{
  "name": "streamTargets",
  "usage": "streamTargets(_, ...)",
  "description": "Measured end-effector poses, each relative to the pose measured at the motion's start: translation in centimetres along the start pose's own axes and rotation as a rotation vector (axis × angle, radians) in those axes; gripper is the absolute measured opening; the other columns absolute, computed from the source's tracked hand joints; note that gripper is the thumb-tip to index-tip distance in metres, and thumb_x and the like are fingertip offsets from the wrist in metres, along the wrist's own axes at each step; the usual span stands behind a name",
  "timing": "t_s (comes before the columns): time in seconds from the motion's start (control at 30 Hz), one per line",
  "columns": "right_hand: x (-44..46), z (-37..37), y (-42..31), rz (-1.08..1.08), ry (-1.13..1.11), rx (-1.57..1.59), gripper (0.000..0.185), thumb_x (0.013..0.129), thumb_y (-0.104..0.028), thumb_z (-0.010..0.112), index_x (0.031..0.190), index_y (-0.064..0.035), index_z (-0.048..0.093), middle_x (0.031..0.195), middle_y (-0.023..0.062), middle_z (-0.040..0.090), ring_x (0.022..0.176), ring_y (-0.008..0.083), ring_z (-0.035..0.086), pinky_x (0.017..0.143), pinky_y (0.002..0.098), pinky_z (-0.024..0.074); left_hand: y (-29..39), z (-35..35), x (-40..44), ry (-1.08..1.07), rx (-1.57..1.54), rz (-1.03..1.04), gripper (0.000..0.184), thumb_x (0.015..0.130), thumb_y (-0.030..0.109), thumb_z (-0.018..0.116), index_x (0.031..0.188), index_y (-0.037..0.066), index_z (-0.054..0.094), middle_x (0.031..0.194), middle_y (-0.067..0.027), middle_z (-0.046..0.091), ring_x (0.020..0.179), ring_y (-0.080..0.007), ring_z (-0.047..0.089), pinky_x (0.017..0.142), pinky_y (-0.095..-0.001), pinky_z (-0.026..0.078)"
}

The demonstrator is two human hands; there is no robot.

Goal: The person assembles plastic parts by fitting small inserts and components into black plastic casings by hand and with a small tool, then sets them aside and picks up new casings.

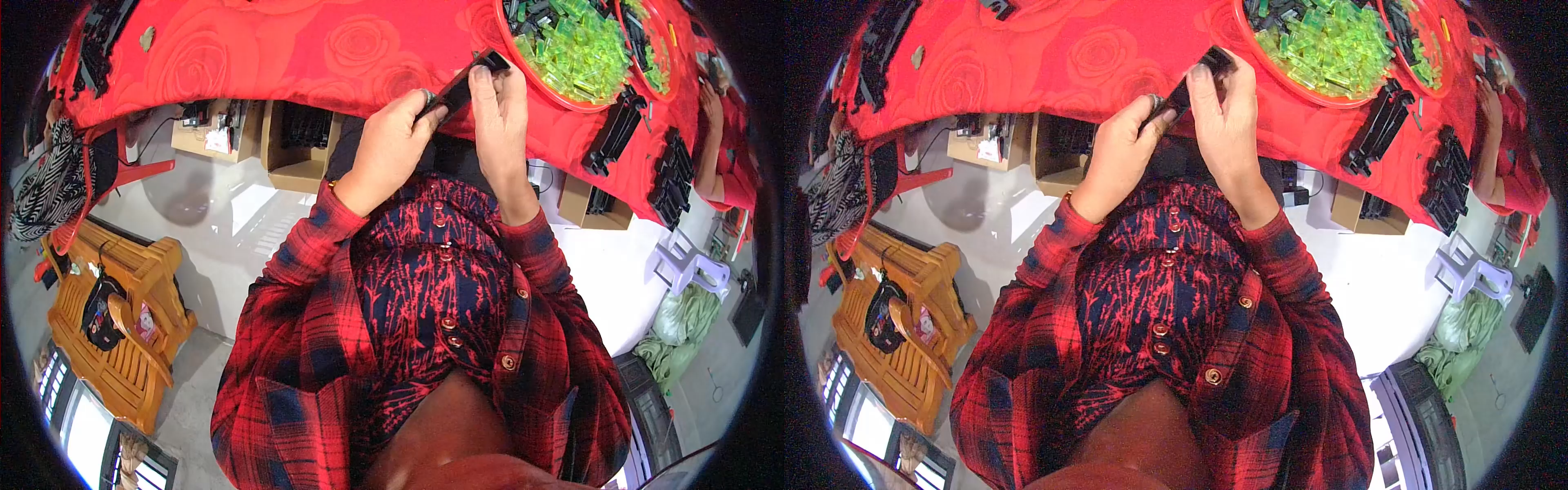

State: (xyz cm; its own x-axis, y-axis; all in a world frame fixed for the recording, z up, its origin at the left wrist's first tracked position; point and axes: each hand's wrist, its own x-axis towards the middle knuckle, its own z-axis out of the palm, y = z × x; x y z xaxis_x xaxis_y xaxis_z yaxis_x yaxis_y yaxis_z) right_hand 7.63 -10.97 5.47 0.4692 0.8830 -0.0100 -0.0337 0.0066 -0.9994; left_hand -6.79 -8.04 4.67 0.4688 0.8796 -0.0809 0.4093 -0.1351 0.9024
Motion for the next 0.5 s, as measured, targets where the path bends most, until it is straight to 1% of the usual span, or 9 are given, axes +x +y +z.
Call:
streamTargets(0.03, 0.1, -0.3, 0.0, -0.001, 0.001, 0.0, 0.028, 0.099, -0.011, 0.055, 0.121, 0.0042, 0.047, 0.098, 0.0066, 0.057, 0.088, 0.0136, 0.054, 0.08, 0.0283, 0.0469, 0.2, 0.1, -0.1, -0.001, 0.0, 0.001, 0.028, 0.095, 0.023, 0.062, 0.084, -0.001, 0.052, 0.072, -0.0217, 0.055, 0.066, -0.0362, 0.058, 0.06, -0.0413, 0.044)
streamTargets(0.1, 0.4, -1.0, 0.2, -0.017, -0.024, -0.255, 0.024, 0.1, -0.01, 0.054, 0.12, 0.0025, 0.049, 0.1, 0.0058, 0.057, 0.088, 0.0133, 0.054, 0.08, 0.028, 0.0467, 0.5, 0.3, -0.4, 0.014, -0.142, -0.051, 0.027, 0.095, 0.023, 0.062, 0.085, -0.001, 0.053, 0.074, -0.0215, 0.055, 0.065, -0.0361, 0.057, 0.06, -0.0408, 0.044)
streamTargets(0.13, 0.3, -1.0, 0.4, -0.019, -0.02, -0.254, 0.024, 0.1, -0.01, 0.054, 0.12, 0.0025, 0.049, 0.1, 0.0058, 0.057, 0.088, 0.0133, 0.054, 0.08, 0.028, 0.0467, 0.6, 0.3, -0.4, 0.012, -0.141, -0.048, 0.027, 0.095, 0.023, 0.062, 0.085, -0.001, 0.053, 0.074, -0.0215, 0.055, 0.065, -0.0361, 0.057, 0.06, -0.0408, 0.044)
streamTargets(0.23, 0.1, -0.6, -0.1, -0.039, 0.0, -0.155, 0.022, 0.099, -0.011, 0.055, 0.117, 0.0019, 0.051, 0.099, 0.0051, 0.058, 0.088, 0.0115, 0.054, 0.079, 0.0269, 0.0469, 0.9, 0.2, -0.2, 0.018, -0.144, -0.082, 0.026, 0.094, 0.023, 0.062, 0.086, -0.001, 0.055, 0.074, -0.0217, 0.056, 0.066, -0.0364, 0.057, 0.06, -0.041, 0.044)
streamTargets(0.3, 0.0, 0.2, -0.9, 0.119, 0.045, 0.218, 0.02, 0.099, -0.012, 0.057, 0.112, 0.0015, 0.051, 0.097, 0.005, 0.058, 0.086, 0.0101, 0.054, 0.075, 0.0261, 0.0473, 1.1, -0.1, 0.2, -0.031, -0.057, -0.12, 0.025, 0.094, 0.022, 0.062, 0.087, -0.001, 0.055, 0.076, -0.0225, 0.056, 0.066, -0.037, 0.057, 0.061, -0.0407, 0.045)
streamTargets(0.33, 0.0, 0.5, -0.9, 0.118, 0.043, 0.218, 0.02, 0.099, -0.012, 0.057, 0.112, 0.0015, 0.051, 0.097, 0.005, 0.058, 0.086, 0.0101, 0.054, 0.075, 0.0261, 0.0473, 0.8, 0.1, 0.2, -0.028, -0.056, -0.12, 0.025, 0.094, 0.022, 0.062, 0.087, -0.001, 0.055, 0.076, -0.0225, 0.056, 0.066, -0.037, 0.057, 0.061, -0.0407, 0.045)
streamTargets(0.4, -0.2, 0.9, -0.8, 0.066, 0.009, 0.109, 0.019, 0.101, -0.014, 0.052, 0.112, 0.0016, 0.051, 0.107, 0.0118, 0.063, 0.098, 0.0176, 0.064, 0.084, 0.0303, 0.0506, 0.4, 0.7, 0.2, 0.022, -0.01, -0.019, 0.025, 0.095, 0.023, 0.062, 0.09, 0.0, 0.058, 0.071, -0.0166, 0.058, 0.063, -0.0281, 0.059, 0.06, -0.0364, 0.045)
streamTargets(0.43, -0.1, 0.7, -0.4, 0.064, 0.015, 0.11, 0.019, 0.101, -0.014, 0.052, 0.112, 0.0016, 0.051, 0.107, 0.0118, 0.063, 0.098, 0.0176, 0.064, 0.084, 0.0303, 0.0506, 0.4, 0.7, 0.1, 0.018, -0.009, -0.016, 0.025, 0.095, 0.023, 0.062, 0.09, 0.0, 0.058, 0.071, -0.0166, 0.058, 0.063, -0.0281, 0.059, 0.06, -0.0364, 0.045)
streamTargets(0.5, 0.4, 0.0, 0.3, 0.108, 0.015, -0.022, 0.022, 0.101, -0.017, 0.053, 0.113, 0.0016, 0.051, 0.104, 0.0113, 0.064, 0.093, 0.0176, 0.065, 0.081, 0.0301, 0.0515, 0.6, 0.6, -0.1, -0.234, -0.432, -0.235, 0.017, 0.098, 0.018, 0.06, 0.097, 0.001, 0.06, 0.082, -0.0037, 0.062, 0.068, -0.0109, 0.053, 0.063, -0.0261, 0.044)
